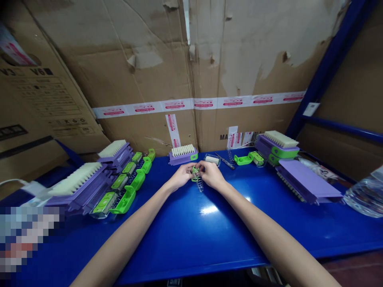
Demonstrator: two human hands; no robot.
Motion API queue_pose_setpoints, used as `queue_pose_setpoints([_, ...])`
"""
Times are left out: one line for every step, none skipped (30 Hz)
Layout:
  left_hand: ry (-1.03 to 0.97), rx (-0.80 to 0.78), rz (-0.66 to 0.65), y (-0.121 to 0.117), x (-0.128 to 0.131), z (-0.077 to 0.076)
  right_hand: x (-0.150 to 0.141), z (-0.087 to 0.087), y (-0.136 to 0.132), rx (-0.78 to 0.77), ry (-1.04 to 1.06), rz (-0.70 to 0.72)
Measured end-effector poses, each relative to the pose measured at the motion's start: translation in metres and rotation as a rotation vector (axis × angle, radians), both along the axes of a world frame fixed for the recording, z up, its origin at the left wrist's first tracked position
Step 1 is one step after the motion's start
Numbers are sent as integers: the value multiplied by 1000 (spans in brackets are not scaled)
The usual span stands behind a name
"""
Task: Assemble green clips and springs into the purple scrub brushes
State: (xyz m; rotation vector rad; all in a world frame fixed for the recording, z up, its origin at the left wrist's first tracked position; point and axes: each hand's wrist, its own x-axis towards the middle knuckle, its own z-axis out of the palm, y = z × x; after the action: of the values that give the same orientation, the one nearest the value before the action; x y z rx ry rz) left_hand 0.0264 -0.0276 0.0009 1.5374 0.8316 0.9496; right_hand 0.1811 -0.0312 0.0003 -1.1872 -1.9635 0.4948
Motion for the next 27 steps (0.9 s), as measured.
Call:
queue_pose_setpoints([-2, -6, 0, 0, 0, 0, 0, 0, 0, -1, -11, -6])
queue_pose_setpoints([-2, -13, 1, 0, 0, 0, 0, 0, 1, -3, -20, -10])
queue_pose_setpoints([-3, -20, 2, 1, 0, 0, -1, 0, 1, -6, -26, -14])
queue_pose_setpoints([-3, -27, 3, 1, 1, 0, -1, 0, 1, -12, -30, -17])
queue_pose_setpoints([-3, -33, 3, 1, 1, 0, -1, 1, 1, -21, -33, -20])
queue_pose_setpoints([-3, -38, 1, 1, 1, 0, -1, 2, 1, -32, -35, -20])
queue_pose_setpoints([-3, -43, -4, 1, 0, -1, -1, 3, 1, -43, -35, -19])
queue_pose_setpoints([-3, -49, -12, 2, 0, -1, -1, 5, 1, -54, -32, -16])
queue_pose_setpoints([-3, -52, -23, 2, 0, -1, -1, 6, 1, -66, -25, -11])
queue_pose_setpoints([0, -54, -34, 2, -1, -1, -1, 6, 1, -79, -16, -2])
queue_pose_setpoints([5, -53, -46, 2, -1, -2, -1, 6, 1, -92, -7, 7])
queue_pose_setpoints([11, -50, -53, 2, -2, -2, 0, 6, 2, -105, 2, 16])
queue_pose_setpoints([20, -44, -57, 2, -2, -2, 0, 6, 2, -114, 10, 23])
queue_pose_setpoints([33, -36, -58, 2, -3, -3, 0, 5, 3, -121, 17, 28])
queue_pose_setpoints([47, -28, -59, 3, -3, -4, 1, 5, 4, -123, 22, 33])
queue_pose_setpoints([62, -21, -61, 4, -4, -4, 1, 4, 4, -124, 28, 37])
queue_pose_setpoints([75, -13, -61, 4, -4, -5, 1, 3, 5, -124, 33, 43])
queue_pose_setpoints([86, -7, -63, 5, -5, -6, 2, 2, 5, -125, 39, 52])
queue_pose_setpoints([94, -2, -63, 6, -5, -7, 2, 1, 5, -127, 46, 64])
queue_pose_setpoints([96, 2, -63, 7, -6, -8, 3, 0, 5, -128, 56, 81])
queue_pose_setpoints([91, 4, -61, 7, -7, -9, 4, 0, 5, -129, 68, 102])
queue_pose_setpoints([81, 1, -58, 7, -8, -9, 5, -1, 5, -133, 83, 127])
queue_pose_setpoints([70, -5, -56, 7, -8, -10, 6, -1, 5, -138, 101, 150])
queue_pose_setpoints([60, -11, -54, 7, -9, -10, 7, -2, 5, -144, 120, 168])
queue_pose_setpoints([53, -16, -50, 6, -9, -10, 8, -2, 5, -153, 137, 181])
queue_pose_setpoints([49, -17, -45, 5, -9, -11, 9, -3, 5, -160, 151, 189])
queue_pose_setpoints([47, -13, -35, 5, -9, -11, 10, -3, 5, -165, 161, 195])
